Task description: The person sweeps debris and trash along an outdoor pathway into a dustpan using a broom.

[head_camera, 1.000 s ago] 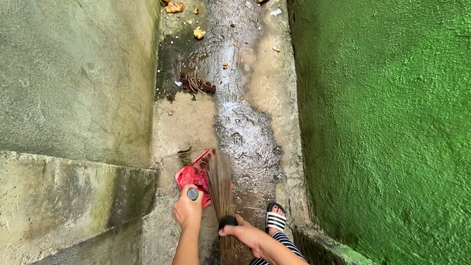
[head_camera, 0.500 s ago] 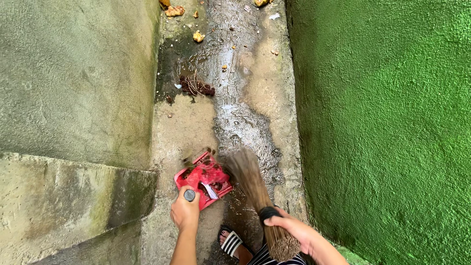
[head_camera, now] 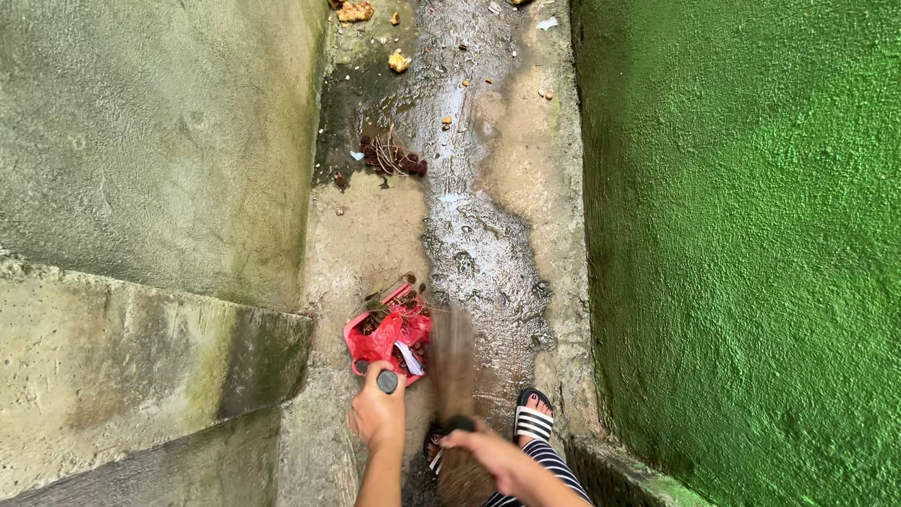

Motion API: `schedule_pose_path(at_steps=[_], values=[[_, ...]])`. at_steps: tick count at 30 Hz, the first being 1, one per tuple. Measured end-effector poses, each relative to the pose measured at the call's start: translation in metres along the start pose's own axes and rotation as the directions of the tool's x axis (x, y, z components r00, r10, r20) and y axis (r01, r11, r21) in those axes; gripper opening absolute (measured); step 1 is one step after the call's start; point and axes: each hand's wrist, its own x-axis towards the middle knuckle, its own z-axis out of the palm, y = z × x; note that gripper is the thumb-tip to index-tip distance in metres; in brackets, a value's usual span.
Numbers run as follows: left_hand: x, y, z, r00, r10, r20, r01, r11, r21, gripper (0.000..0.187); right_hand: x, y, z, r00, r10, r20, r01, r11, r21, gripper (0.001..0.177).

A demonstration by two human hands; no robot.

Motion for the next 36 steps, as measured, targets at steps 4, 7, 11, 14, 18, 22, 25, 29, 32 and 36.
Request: schedule_pose_path(at_steps=[4,7,11,14,18,22,25,29,32,36], values=[[-0.001,-0.001,-0.001,0.997,0.064,-0.039,-0.065,0.998,-0.013,0.026,-0.015,-0.016,0.022,0.99,0.139,0.024,-0.138,0.99,-0.019,0.105],[0.011,-0.008,-0.007,0.998,-0.063,0.025,0.061,0.996,0.066,0.024,-0.033,-0.026,0.019,0.987,0.152,0.053,-0.148,0.987,-0.069,0.106],[0.027,-0.021,-0.016,0.996,-0.08,-0.044,0.078,0.996,-0.047,0.023,-0.033,-0.027,0.018,0.986,0.05,0.158,-0.034,0.994,-0.103,0.105],[0.032,-0.02,-0.012,0.989,-0.111,-0.097,0.102,0.99,-0.093,0.025,-0.028,-0.025,0.022,0.988,0.018,0.156,0.001,0.992,-0.126,0.105],[0.028,-0.018,-0.011,0.976,-0.173,-0.133,0.155,0.979,-0.134,0.025,-0.022,-0.027,0.011,0.984,0.004,0.179,0.029,0.983,-0.179,0.107],[0.025,-0.01,-0.011,0.968,-0.198,-0.152,0.172,0.97,-0.169,0.024,-0.041,-0.029,-0.019,0.978,-0.068,0.196,0.108,0.974,-0.198,0.106],[0.025,-0.008,-0.014,0.975,-0.193,-0.108,0.18,0.976,-0.121,0.026,-0.074,-0.049,-0.045,0.988,-0.032,0.15,0.064,0.974,-0.217,0.1],[0.029,-0.012,-0.016,0.987,-0.146,-0.068,0.134,0.978,-0.16,0.024,-0.109,-0.074,-0.06,0.994,0.106,0.012,-0.098,0.957,-0.271,0.094],[0.034,-0.024,-0.024,0.988,-0.13,-0.085,0.117,0.983,-0.139,0.025,-0.109,-0.069,-0.071,0.995,0.095,-0.022,-0.097,0.97,-0.223,0.089],[0.03,-0.032,-0.034,0.987,-0.153,-0.057,0.148,0.986,-0.08,0.024,-0.07,-0.051,-0.075,1.0,0.015,-0.007,-0.015,1.0,-0.008,0.091]])
